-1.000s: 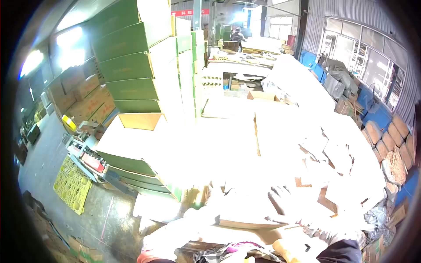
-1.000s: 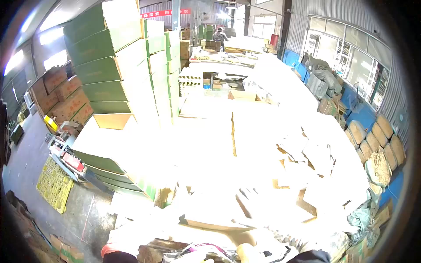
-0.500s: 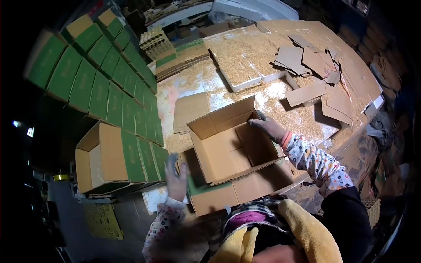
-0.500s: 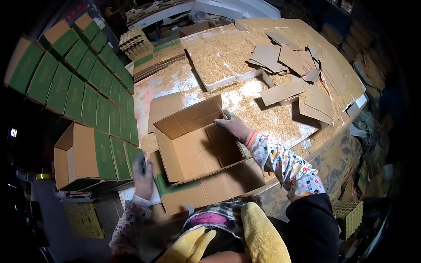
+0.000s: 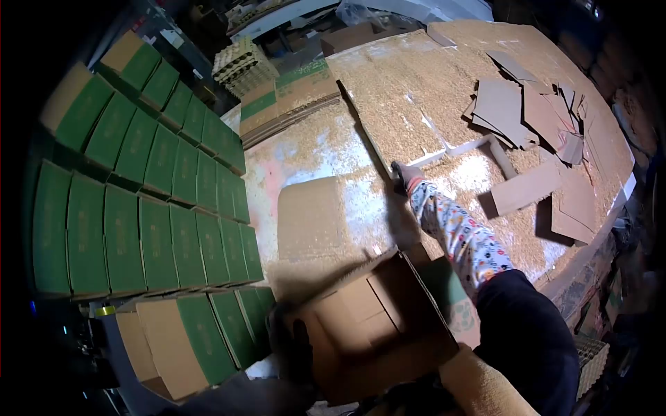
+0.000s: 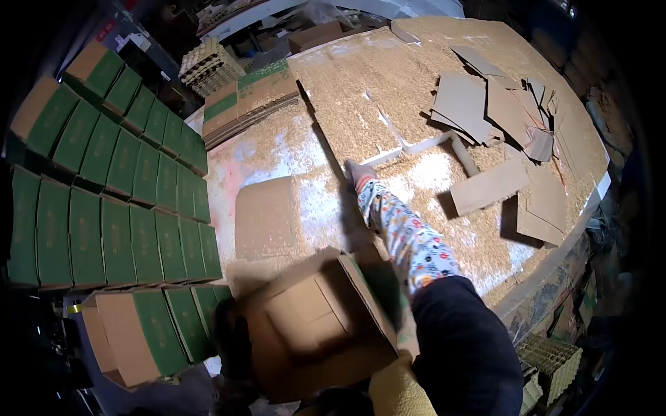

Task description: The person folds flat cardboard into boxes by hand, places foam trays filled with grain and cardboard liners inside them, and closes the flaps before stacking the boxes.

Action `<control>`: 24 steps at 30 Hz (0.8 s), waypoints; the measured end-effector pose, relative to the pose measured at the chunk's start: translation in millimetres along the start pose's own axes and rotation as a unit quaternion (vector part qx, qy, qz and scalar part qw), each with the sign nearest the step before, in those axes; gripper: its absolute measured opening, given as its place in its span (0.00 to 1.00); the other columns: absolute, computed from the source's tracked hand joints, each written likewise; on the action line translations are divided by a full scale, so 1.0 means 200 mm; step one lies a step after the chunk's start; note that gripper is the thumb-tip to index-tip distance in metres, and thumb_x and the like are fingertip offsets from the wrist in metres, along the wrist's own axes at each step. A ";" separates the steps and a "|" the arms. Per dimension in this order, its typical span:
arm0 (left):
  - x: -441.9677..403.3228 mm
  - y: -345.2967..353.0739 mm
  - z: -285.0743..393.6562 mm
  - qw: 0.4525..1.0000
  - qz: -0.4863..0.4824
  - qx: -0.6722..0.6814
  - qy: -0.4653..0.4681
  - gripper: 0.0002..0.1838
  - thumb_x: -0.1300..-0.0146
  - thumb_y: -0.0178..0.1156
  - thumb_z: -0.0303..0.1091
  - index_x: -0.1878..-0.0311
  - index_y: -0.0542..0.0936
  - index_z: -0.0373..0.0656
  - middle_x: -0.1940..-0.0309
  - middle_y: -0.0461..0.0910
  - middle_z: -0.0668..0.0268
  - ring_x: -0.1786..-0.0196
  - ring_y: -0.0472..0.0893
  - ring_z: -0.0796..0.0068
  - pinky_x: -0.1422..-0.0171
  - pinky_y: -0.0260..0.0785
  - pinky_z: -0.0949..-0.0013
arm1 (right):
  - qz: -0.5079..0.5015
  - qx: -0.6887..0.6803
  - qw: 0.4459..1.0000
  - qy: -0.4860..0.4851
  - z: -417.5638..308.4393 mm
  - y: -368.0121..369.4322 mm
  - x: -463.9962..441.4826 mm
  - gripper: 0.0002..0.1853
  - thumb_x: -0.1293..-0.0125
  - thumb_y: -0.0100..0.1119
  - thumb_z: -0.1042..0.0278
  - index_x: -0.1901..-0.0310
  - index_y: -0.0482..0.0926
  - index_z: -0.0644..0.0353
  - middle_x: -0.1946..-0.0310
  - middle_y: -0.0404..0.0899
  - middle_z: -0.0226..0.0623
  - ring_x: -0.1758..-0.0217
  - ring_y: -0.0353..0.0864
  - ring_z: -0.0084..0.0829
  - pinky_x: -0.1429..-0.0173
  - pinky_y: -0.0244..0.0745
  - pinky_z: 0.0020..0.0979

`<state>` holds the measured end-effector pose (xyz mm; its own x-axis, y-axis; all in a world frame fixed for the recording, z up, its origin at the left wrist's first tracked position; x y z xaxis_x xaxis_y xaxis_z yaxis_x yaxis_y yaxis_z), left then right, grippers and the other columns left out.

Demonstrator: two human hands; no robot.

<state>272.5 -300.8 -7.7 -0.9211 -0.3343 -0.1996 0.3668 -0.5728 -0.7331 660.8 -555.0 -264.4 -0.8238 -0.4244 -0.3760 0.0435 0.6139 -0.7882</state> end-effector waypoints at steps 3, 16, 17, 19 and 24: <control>0.01 0.00 -0.07 0.998 0.009 0.015 -0.054 0.18 0.43 0.52 0.26 0.48 0.70 0.34 0.54 0.70 0.51 0.49 0.71 0.53 0.42 0.62 0.60 | -0.018 -0.015 0.998 0.065 0.26 0.26 -0.02 0.14 0.44 0.57 0.56 0.60 0.78 0.54 0.73 0.79 0.40 0.73 0.78 0.35 0.65 0.72 0.33; -0.03 -0.03 0.02 0.997 -0.020 0.055 -0.045 0.22 0.42 0.51 0.25 0.43 0.66 0.32 0.49 0.71 0.50 0.43 0.69 0.57 0.38 0.60 0.62 | -0.020 -0.694 0.585 0.419 0.01 0.03 0.47 0.25 0.41 0.60 0.56 0.46 0.70 0.60 0.55 0.77 0.40 0.54 0.76 0.32 0.51 0.71 0.32; -0.03 -0.04 0.01 0.995 -0.006 0.082 -0.051 0.22 0.42 0.51 0.25 0.43 0.67 0.31 0.49 0.71 0.50 0.43 0.69 0.58 0.38 0.60 0.62 | -0.044 -0.718 0.546 0.430 -0.13 -0.04 0.46 0.27 0.41 0.60 0.53 0.45 0.69 0.58 0.54 0.76 0.41 0.52 0.76 0.34 0.49 0.71 0.34; 0.00 -0.06 -0.04 0.988 0.039 0.133 -0.068 0.23 0.43 0.51 0.24 0.42 0.67 0.33 0.48 0.71 0.51 0.43 0.69 0.59 0.38 0.60 0.63 | -0.084 -0.753 0.469 0.454 -0.39 -0.22 0.50 0.30 0.41 0.59 0.48 0.42 0.66 0.54 0.51 0.75 0.43 0.49 0.75 0.38 0.46 0.71 0.40; 0.00 0.03 0.07 0.953 -0.079 -0.210 0.203 0.22 0.39 0.52 0.28 0.41 0.64 0.37 0.52 0.75 0.55 0.44 0.72 0.59 0.40 0.65 0.59 | -0.031 -0.460 0.874 0.157 -0.85 -1.30 0.46 0.30 0.42 0.59 0.48 0.42 0.67 0.55 0.52 0.74 0.44 0.51 0.75 0.36 0.53 0.75 0.38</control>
<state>276.5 -314.6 -1.8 -0.9665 0.0970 -0.2376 0.2129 -0.2142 -0.9533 479.0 -640.9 -11.1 -0.9293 -0.3604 -0.0808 -0.3597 0.9328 -0.0234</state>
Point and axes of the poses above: each hand's wrist, its own x-axis away from the middle knuckle, its own y-axis out of the palm, z = x × y, the point moved 9 cm from there along -x, towards the middle knuckle
